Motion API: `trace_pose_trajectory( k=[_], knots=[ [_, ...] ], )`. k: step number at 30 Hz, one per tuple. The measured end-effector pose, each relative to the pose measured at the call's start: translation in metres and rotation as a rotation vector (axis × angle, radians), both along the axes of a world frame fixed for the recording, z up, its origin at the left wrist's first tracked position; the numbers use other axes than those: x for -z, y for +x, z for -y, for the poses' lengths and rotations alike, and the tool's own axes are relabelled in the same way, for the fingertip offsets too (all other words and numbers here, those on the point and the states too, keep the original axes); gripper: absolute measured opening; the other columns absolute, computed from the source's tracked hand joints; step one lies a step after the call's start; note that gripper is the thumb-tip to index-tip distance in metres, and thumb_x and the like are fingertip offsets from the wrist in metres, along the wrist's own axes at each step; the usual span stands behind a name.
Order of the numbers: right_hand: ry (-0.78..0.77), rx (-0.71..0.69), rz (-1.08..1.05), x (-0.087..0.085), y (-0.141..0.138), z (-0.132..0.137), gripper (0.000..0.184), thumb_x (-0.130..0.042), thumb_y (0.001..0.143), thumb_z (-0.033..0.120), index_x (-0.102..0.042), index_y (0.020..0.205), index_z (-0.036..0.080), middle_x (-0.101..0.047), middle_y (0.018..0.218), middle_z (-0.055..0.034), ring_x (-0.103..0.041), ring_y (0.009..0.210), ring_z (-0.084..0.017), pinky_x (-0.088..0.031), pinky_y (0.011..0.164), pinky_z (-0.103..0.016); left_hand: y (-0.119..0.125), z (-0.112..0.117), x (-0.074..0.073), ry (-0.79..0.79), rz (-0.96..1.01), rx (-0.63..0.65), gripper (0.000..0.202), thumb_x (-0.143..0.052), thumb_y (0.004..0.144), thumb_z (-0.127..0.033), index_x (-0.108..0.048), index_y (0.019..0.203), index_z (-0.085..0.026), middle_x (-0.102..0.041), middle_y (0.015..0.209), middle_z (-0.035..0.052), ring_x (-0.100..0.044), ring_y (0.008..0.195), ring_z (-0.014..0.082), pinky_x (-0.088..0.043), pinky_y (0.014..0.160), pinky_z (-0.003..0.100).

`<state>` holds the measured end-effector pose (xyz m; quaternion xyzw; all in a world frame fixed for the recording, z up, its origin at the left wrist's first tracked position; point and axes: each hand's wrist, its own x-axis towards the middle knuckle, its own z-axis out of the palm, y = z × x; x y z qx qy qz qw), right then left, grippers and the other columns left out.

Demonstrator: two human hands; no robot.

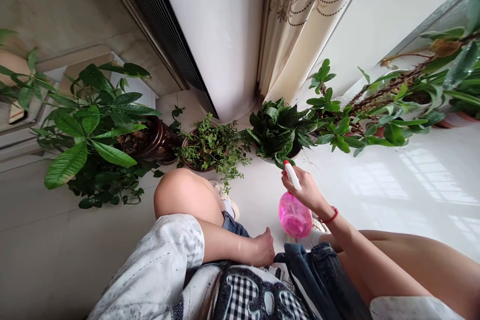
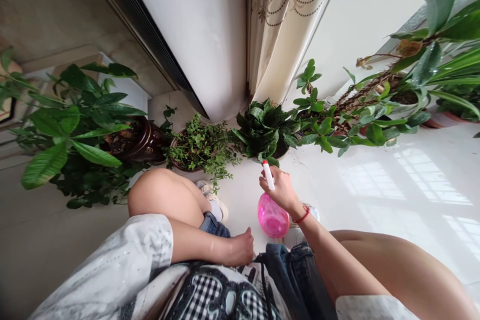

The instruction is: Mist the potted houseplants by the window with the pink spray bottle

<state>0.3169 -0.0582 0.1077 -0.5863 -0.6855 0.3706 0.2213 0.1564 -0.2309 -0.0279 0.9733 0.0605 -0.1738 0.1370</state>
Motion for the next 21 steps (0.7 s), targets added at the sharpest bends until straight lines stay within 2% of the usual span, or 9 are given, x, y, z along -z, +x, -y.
trace_pose_trajectory(
  k=[2,7,12,18,21],
  knots=[
    [0.040,0.031,-0.005,0.002,0.007,0.002,0.019,-0.052,0.078,0.039,-0.058,0.079,0.022,-0.065,0.073,-0.0043,-0.057,0.063,-0.018,-0.042,0.064,-0.033,-0.002,0.001,-0.001,0.004,0.005,-0.006,0.010,-0.077,0.084,-0.032,-0.082,0.082,-0.023,-0.076,0.072,0.0064,-0.074,0.083,0.0310,-0.054,0.097,0.058],
    [0.058,0.044,-0.021,0.007,0.021,0.007,0.011,-0.052,0.075,0.033,-0.052,0.071,0.023,-0.060,0.063,-0.0014,-0.052,0.057,-0.016,-0.040,0.061,-0.032,-0.007,0.000,-0.008,0.014,0.041,0.000,0.007,-0.077,0.083,-0.027,-0.082,0.079,-0.024,-0.077,0.074,0.0060,-0.073,0.076,0.0294,-0.054,0.094,0.056],
    [0.052,0.085,-0.056,0.015,0.032,0.009,0.017,-0.052,0.080,0.035,-0.060,0.085,0.022,-0.067,0.077,-0.0041,-0.059,0.063,-0.018,-0.045,0.066,-0.034,-0.008,-0.004,-0.011,0.003,-0.002,0.043,0.008,-0.075,0.084,-0.023,-0.082,0.081,-0.024,-0.078,0.077,0.0072,-0.073,0.079,0.0294,-0.052,0.094,0.056],
    [0.058,0.083,-0.081,0.032,0.056,0.012,0.013,-0.053,0.077,0.031,-0.060,0.084,0.022,-0.068,0.079,-0.0037,-0.062,0.066,-0.020,-0.046,0.070,-0.035,-0.010,-0.009,-0.011,0.010,-0.009,0.049,0.009,-0.074,0.086,-0.025,-0.082,0.083,-0.022,-0.079,0.081,0.0084,-0.072,0.078,0.0294,-0.051,0.092,0.055],
    [0.047,0.150,-0.133,0.044,0.062,0.017,0.019,-0.053,0.080,0.032,-0.063,0.091,0.021,-0.070,0.087,-0.0055,-0.063,0.073,-0.020,-0.048,0.072,-0.036,-0.012,-0.012,-0.015,0.019,-0.039,0.055,0.014,-0.070,0.090,-0.026,-0.082,0.086,-0.020,-0.080,0.086,0.0110,-0.072,0.082,0.0298,-0.049,0.093,0.055]
  ],
)
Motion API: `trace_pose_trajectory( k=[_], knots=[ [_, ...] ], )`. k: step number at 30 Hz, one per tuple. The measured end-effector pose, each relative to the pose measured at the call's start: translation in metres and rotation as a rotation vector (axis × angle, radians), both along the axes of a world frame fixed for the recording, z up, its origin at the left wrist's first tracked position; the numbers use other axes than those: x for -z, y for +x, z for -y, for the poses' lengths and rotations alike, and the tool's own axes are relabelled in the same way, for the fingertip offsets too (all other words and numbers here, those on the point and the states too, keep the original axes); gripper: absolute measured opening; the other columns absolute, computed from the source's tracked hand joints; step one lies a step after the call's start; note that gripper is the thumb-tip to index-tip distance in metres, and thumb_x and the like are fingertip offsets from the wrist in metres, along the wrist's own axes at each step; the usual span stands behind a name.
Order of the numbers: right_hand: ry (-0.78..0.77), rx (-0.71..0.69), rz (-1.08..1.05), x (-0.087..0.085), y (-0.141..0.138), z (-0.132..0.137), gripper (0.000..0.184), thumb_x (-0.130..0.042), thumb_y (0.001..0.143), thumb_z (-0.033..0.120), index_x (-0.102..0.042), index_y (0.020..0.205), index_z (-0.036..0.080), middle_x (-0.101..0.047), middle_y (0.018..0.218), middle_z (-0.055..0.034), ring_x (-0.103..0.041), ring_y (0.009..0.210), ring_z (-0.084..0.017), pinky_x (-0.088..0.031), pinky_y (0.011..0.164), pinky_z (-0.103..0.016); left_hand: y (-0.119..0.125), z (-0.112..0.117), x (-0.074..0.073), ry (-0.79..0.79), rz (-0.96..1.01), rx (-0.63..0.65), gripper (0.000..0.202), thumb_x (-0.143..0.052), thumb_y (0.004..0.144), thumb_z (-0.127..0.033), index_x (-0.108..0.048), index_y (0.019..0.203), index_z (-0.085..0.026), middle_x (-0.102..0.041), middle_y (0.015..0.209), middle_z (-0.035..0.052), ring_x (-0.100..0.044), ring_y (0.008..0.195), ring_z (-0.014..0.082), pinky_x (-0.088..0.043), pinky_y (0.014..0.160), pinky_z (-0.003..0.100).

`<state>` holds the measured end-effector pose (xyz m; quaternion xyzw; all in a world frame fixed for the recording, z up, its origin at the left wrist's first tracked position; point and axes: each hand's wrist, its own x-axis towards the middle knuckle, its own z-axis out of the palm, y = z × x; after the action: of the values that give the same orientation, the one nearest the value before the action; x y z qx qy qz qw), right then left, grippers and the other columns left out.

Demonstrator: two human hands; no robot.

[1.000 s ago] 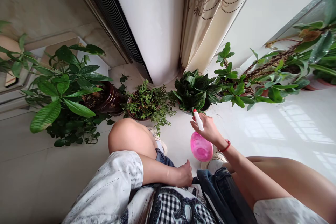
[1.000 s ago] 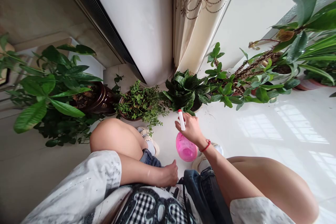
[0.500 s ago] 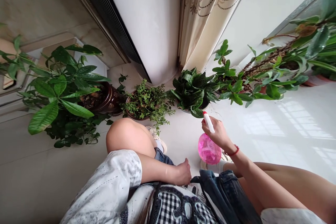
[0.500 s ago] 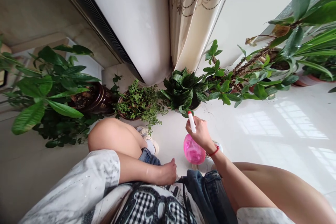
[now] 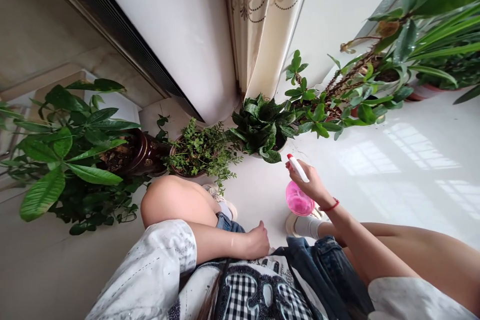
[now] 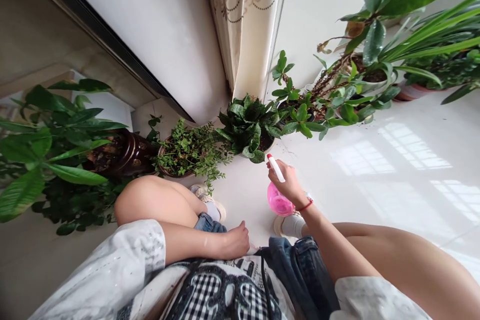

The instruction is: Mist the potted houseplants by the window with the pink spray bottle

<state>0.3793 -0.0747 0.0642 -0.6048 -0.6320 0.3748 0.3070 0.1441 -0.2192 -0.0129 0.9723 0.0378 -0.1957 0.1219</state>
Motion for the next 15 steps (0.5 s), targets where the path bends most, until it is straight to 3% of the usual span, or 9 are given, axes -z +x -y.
trace_pose_trajectory(
  k=[5,9,15],
  knots=[
    [0.044,0.205,-0.112,0.024,-0.008,0.011,0.026,-0.052,0.079,0.033,-0.066,0.098,0.021,-0.070,0.097,-0.0078,-0.064,0.081,-0.022,-0.050,0.077,-0.039,-0.002,-0.006,-0.011,-0.015,-0.076,0.063,0.026,-0.056,0.097,-0.023,-0.081,0.095,-0.017,-0.080,0.093,0.0112,-0.070,0.086,0.0292,-0.047,0.098,0.057],
    [0.036,0.358,-0.225,0.040,-0.013,0.012,0.027,-0.052,0.074,0.030,-0.066,0.095,0.022,-0.071,0.099,-0.0076,-0.065,0.090,-0.024,-0.051,0.082,-0.039,-0.002,-0.007,-0.019,-0.012,-0.079,0.088,0.023,-0.057,0.096,-0.019,-0.079,0.096,-0.015,-0.079,0.092,0.0128,-0.070,0.087,0.0293,-0.048,0.099,0.058],
    [-0.023,0.483,-0.245,0.050,-0.003,0.001,0.019,-0.054,0.066,0.030,-0.065,0.081,0.023,-0.068,0.082,-0.0043,-0.060,0.074,-0.022,-0.047,0.071,-0.036,-0.002,-0.011,-0.027,-0.042,-0.113,0.087,0.024,-0.055,0.098,-0.021,-0.079,0.099,-0.013,-0.079,0.097,0.0149,-0.070,0.091,0.0296,-0.047,0.099,0.057]
  ],
)
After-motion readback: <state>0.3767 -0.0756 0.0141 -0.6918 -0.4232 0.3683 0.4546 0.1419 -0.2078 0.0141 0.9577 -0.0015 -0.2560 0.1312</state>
